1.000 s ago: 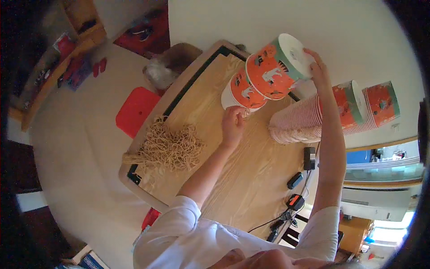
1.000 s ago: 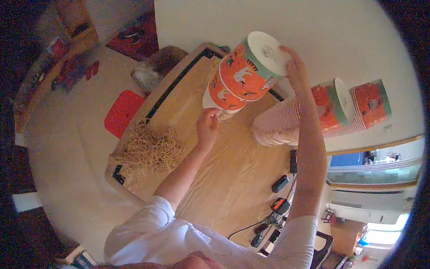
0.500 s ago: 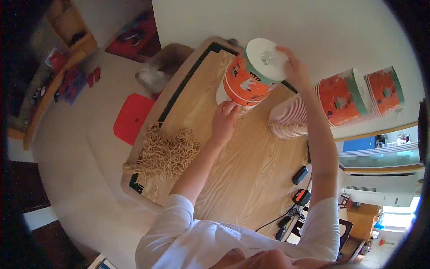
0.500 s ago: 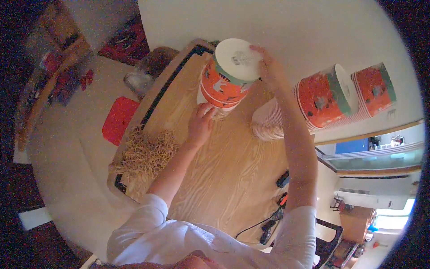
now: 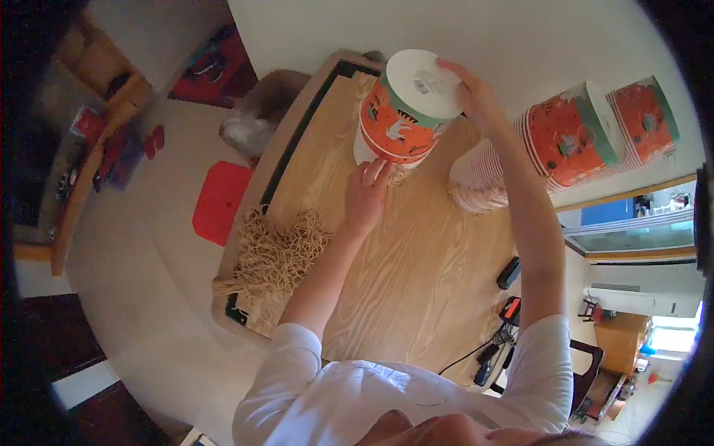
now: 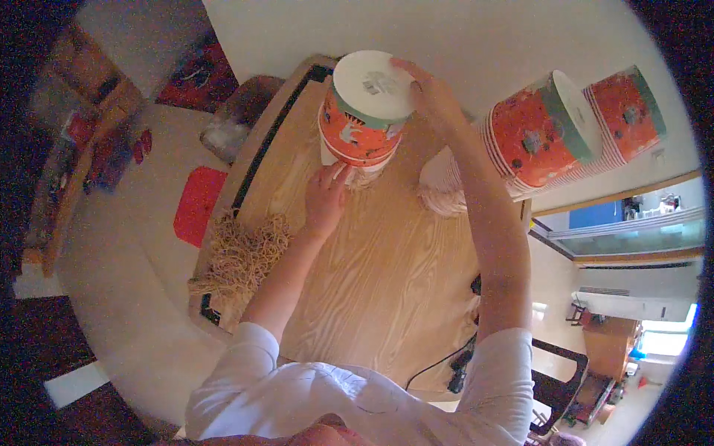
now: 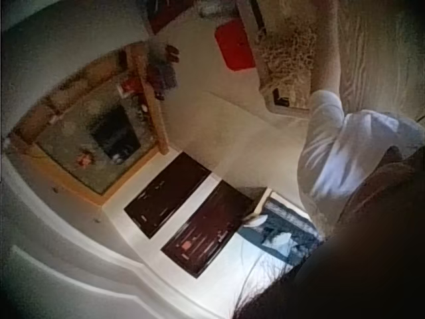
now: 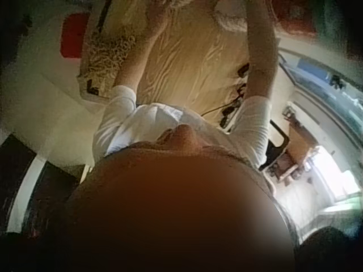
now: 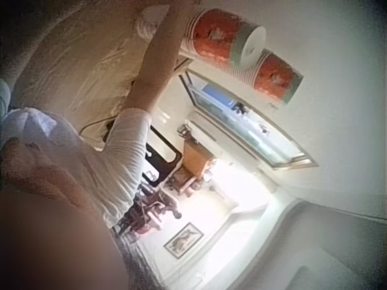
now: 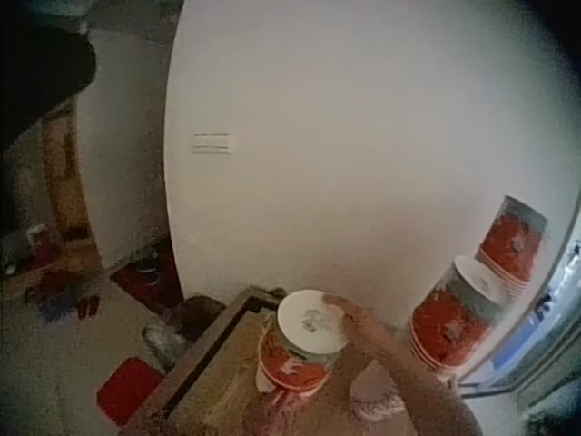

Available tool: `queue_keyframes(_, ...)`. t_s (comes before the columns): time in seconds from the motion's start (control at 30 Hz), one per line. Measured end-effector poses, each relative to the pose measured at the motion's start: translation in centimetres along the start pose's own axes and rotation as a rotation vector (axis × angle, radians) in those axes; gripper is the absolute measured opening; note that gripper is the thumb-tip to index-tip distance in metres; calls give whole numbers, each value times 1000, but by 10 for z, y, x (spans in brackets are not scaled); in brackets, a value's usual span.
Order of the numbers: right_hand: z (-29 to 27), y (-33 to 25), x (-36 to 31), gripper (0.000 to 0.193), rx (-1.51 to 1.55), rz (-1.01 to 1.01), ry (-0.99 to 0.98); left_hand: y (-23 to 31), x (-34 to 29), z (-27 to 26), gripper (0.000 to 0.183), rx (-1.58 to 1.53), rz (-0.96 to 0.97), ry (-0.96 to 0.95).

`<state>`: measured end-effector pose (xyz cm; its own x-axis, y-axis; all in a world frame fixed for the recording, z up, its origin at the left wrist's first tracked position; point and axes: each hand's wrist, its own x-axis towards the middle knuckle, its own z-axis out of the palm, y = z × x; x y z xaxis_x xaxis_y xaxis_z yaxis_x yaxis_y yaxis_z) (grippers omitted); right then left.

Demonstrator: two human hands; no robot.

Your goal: Placing rubber bands around paper bowls and stacking them into piles on a table.

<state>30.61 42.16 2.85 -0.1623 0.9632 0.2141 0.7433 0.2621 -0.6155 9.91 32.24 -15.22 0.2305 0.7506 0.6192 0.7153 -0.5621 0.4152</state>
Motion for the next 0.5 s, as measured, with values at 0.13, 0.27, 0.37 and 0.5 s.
queue_keyframes(0.13, 1, 0, 0, 51, -63, -49, 30, -2, 0, 3, 42, 24, 2, -51)
queue_keyframes(0.27, -1, -3, 3, 52, -87, 53, -50, -3, 1, 4, 45, 17, 48, -10)
queue_keyframes(0.37, 5, 2, 4, 51, -167, -107, 4, -1, 0, 1, 50, 42, 40, -38)
queue_keyframes(0.5, 10, 3, 5, 50, -166, -39, -9, -2, 0, 1, 53, 33, 31, -44)
